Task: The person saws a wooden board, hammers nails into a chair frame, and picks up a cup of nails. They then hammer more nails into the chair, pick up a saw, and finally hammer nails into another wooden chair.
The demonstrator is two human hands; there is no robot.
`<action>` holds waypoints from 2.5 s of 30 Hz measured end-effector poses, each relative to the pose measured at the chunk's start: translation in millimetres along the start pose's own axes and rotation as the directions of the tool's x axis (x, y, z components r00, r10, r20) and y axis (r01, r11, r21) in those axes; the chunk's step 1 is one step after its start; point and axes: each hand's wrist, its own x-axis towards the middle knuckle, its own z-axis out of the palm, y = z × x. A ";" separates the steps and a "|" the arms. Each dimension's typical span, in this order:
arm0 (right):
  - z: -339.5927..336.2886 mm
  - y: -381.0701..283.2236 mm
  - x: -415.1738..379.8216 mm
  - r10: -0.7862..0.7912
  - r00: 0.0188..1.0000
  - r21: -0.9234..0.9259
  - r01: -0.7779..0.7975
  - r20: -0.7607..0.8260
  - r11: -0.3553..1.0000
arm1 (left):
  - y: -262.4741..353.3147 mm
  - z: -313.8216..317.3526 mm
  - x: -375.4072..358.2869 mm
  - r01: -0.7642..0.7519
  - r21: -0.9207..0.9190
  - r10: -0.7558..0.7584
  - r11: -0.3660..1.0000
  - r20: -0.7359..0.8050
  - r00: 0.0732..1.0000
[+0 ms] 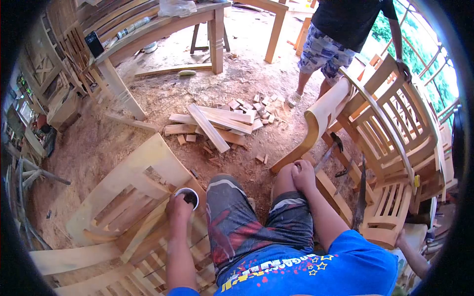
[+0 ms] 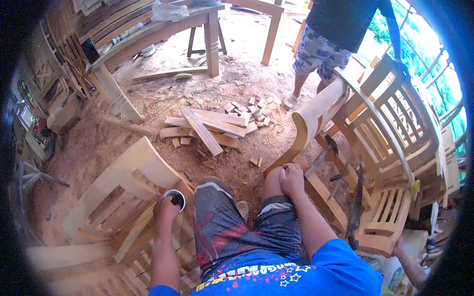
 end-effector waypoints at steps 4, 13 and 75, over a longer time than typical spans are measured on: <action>-2.4 -4.0 -2.4 0.006 1.000 0.013 -0.006 -0.011 1.000 | 0.3 6.9 18.0 0.000 0.058 -0.002 0.998 0.036 0.999; -5.4 -7.1 -2.4 0.045 0.999 0.064 -0.045 -0.002 0.997 | -15.2 16.4 9.2 0.049 0.099 -0.054 0.994 0.055 0.997; 28.2 28.7 19.2 -0.156 0.977 0.018 0.155 0.146 0.988 | -162.3 49.4 -160.1 0.279 -0.723 -0.526 0.633 -0.137 0.840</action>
